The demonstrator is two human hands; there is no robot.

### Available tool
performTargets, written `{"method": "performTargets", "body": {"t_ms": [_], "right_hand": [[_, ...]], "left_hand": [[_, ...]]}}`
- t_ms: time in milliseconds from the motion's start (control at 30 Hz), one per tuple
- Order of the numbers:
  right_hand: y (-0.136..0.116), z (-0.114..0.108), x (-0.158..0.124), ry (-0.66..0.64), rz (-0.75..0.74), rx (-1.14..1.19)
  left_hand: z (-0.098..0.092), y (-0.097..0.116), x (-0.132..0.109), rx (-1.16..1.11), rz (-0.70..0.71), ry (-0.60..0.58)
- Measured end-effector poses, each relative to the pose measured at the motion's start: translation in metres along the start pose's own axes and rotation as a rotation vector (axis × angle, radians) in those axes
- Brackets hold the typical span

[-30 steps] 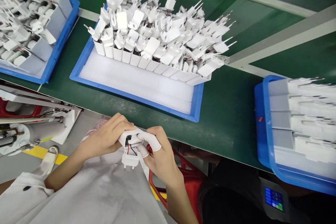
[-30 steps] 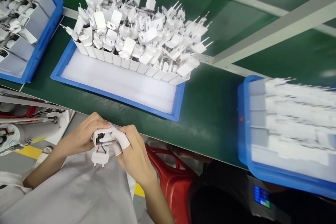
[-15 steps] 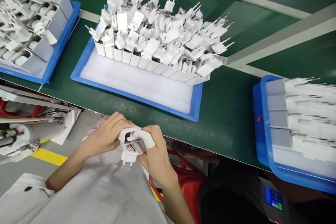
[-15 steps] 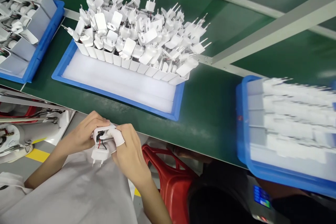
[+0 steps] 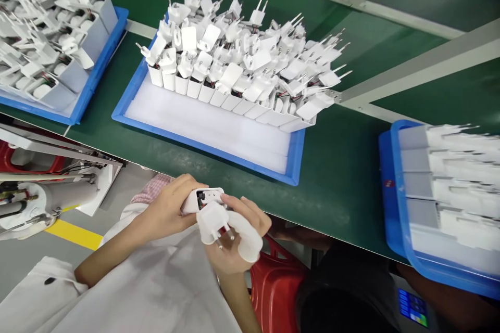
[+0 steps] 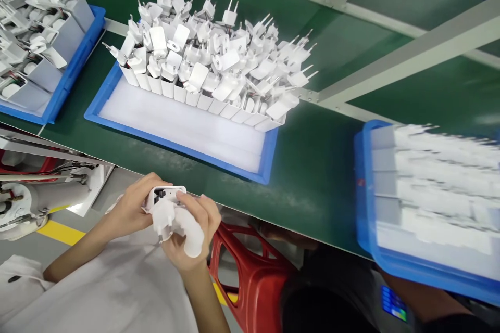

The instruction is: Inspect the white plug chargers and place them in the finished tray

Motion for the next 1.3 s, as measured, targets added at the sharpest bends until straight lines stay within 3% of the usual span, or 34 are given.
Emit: {"method": "performTargets", "body": {"t_ms": [200,300,600,833,1000,1167,1300], "right_hand": [[0.016,-0.009,0.019,-0.193,0.239,0.378],[0.014,-0.013,0.021,-0.248,0.299,0.448],[0.006,-0.019,0.02,-0.337,0.292,0.365],[0.007,-0.018,0.025,-0.441,0.156,0.324],[0.013,-0.005,0.028,-0.487,0.123,0.279],[0.034,0.027,0.024,-0.485,0.078,0.183],[0.046,0.05,0.024,-0.44,-0.006,0.175]], "left_hand": [[-0.008,0.005,0.0,-0.022,0.039,-0.142],[-0.011,0.003,0.001,-0.085,0.003,-0.188],[-0.013,0.004,0.008,-0.16,0.036,-0.217],[-0.016,0.001,0.011,-0.126,0.047,-0.269],[-0.016,-0.01,0.017,-0.113,0.017,-0.257],[-0.013,-0.032,0.039,-0.019,0.074,-0.205],[-0.026,-0.045,0.051,0.061,-0.028,-0.258]]}}
Point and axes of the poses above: each hand's wrist, its own x-axis towards the middle knuckle, its own z-axis out of the palm, y = z × x, the point moved 3 cm from there along x, towards the middle knuckle, and after that the axes turned 10 degrees about y, right-handed, at the moved point
